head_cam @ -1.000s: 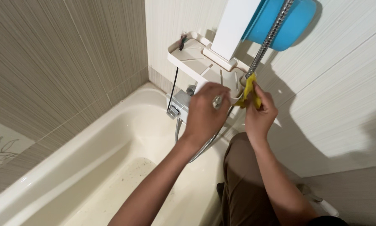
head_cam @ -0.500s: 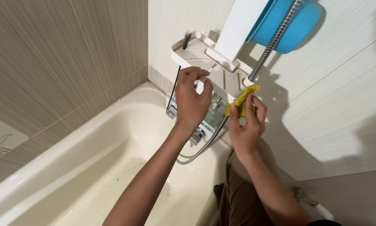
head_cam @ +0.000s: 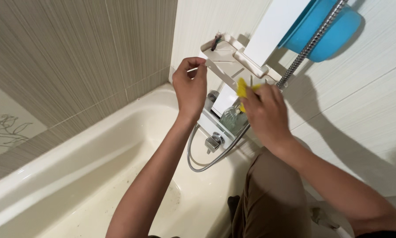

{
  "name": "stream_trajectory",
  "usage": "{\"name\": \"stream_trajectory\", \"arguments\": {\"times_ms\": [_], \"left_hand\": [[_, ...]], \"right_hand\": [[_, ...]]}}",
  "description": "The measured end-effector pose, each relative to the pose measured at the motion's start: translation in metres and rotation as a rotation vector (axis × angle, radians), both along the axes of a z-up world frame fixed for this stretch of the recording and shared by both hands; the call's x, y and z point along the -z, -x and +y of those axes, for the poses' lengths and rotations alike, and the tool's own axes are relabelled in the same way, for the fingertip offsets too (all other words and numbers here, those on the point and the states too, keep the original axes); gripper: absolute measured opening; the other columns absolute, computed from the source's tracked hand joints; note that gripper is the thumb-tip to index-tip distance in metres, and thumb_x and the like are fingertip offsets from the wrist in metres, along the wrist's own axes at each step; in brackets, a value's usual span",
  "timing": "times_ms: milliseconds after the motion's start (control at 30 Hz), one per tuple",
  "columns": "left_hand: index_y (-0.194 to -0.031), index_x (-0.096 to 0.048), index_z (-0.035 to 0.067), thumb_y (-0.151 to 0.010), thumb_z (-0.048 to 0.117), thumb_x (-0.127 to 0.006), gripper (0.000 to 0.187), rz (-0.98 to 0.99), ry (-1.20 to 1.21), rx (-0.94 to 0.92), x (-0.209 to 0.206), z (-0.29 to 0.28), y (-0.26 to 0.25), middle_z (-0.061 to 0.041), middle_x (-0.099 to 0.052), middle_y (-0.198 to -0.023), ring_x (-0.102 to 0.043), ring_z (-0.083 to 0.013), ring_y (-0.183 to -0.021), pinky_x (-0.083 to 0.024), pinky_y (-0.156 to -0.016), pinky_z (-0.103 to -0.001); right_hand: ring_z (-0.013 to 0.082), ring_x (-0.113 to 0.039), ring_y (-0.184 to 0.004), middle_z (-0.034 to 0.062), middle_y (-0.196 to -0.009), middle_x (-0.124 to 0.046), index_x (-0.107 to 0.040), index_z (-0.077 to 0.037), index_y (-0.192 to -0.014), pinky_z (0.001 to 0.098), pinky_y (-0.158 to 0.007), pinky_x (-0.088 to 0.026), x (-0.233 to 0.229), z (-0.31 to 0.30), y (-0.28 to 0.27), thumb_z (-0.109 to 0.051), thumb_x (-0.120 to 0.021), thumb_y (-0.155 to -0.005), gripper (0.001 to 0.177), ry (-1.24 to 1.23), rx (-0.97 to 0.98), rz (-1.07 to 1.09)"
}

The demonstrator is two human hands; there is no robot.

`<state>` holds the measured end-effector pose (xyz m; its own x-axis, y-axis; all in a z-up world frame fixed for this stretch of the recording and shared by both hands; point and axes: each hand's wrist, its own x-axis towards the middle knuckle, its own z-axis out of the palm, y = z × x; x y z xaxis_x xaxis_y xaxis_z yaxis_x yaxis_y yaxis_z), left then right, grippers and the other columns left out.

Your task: The person scrubs the interior surfaces of a white bathtub using a yellow sponge, repeatedly dipping the sponge into a red bucket of water. They wipe the tub walls, floor, and fixtures, including the faucet and shower hose, then return to scrubbing the tub interior.

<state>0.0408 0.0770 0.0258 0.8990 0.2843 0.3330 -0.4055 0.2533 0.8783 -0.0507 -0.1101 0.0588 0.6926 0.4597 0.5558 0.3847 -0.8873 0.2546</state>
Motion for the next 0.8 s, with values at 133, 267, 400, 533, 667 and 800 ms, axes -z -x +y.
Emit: {"name": "stream_trajectory", "arguments": {"times_ms": [133,267,400,533,667,800], "left_hand": [[-0.102,-0.069,-0.003,-0.097,0.008,-0.063,0.014,-0.018,0.057,-0.001,0.002,0.003,-0.007,-0.010,-0.071,-0.094,-0.063,-0.0106,-0.077,-0.051,-0.065,-0.025],[-0.101,-0.069,-0.003,-0.096,0.008,-0.063,0.014,0.009,0.018,-0.040,0.007,0.004,-0.007,-0.008,-0.072,-0.092,-0.064,-0.0099,-0.073,-0.051,-0.060,-0.025],[-0.101,-0.069,-0.003,-0.096,0.007,-0.062,0.013,-0.043,-0.010,-0.076,0.013,0.004,-0.008,-0.008,-0.072,-0.092,-0.068,-0.0100,-0.076,-0.055,-0.064,-0.025],[-0.101,-0.069,-0.003,-0.093,0.006,-0.060,0.015,0.094,-0.019,-0.041,0.024,0.010,-0.010,-0.009,-0.071,-0.091,-0.065,-0.0129,-0.070,-0.050,-0.059,-0.028],[-0.101,-0.069,-0.002,-0.093,0.007,-0.061,0.015,0.052,-0.054,-0.070,0.037,0.008,-0.017,-0.009,-0.072,-0.091,-0.069,-0.0128,-0.073,-0.054,-0.065,-0.028],[-0.099,-0.070,-0.001,-0.092,0.007,-0.062,0.013,0.026,-0.071,-0.035,0.045,-0.003,-0.020,-0.009,-0.073,-0.090,-0.069,-0.0136,-0.075,-0.055,-0.068,-0.028]], "right_hand": [[0.0277,-0.053,-0.106,0.0131,-0.107,-0.056,-0.070,0.007,-0.114,0.0394,-0.095,-0.049,0.000,0.034,-0.049,-0.007,-0.072,-0.088,0.029,0.168,-0.015,-0.098],[0.0286,-0.054,-0.110,0.0104,-0.117,-0.057,-0.070,0.003,-0.108,0.0385,-0.093,-0.049,-0.008,0.060,-0.091,-0.005,-0.071,-0.087,0.022,0.152,-0.175,-0.087],[0.0265,-0.054,-0.110,0.0080,-0.119,-0.057,-0.071,0.002,-0.102,0.0350,-0.091,-0.051,-0.015,0.060,-0.089,-0.007,-0.071,-0.081,0.023,0.378,-0.164,-0.057],[0.0250,-0.053,-0.109,0.0093,-0.124,-0.058,-0.073,0.002,-0.096,0.0330,-0.090,-0.054,-0.021,0.027,-0.040,-0.004,-0.072,-0.080,0.017,0.614,-0.149,0.042],[0.0220,-0.053,-0.095,0.0050,-0.116,-0.062,-0.075,0.001,-0.118,0.0347,-0.081,-0.053,-0.030,-0.019,0.010,-0.004,-0.073,-0.068,0.050,0.613,-0.142,0.057],[0.0209,-0.056,-0.092,0.0050,-0.110,-0.064,-0.078,-0.002,-0.119,0.0309,-0.079,-0.053,-0.022,-0.042,0.033,0.000,-0.076,-0.083,0.036,0.343,-0.175,0.014]]}}
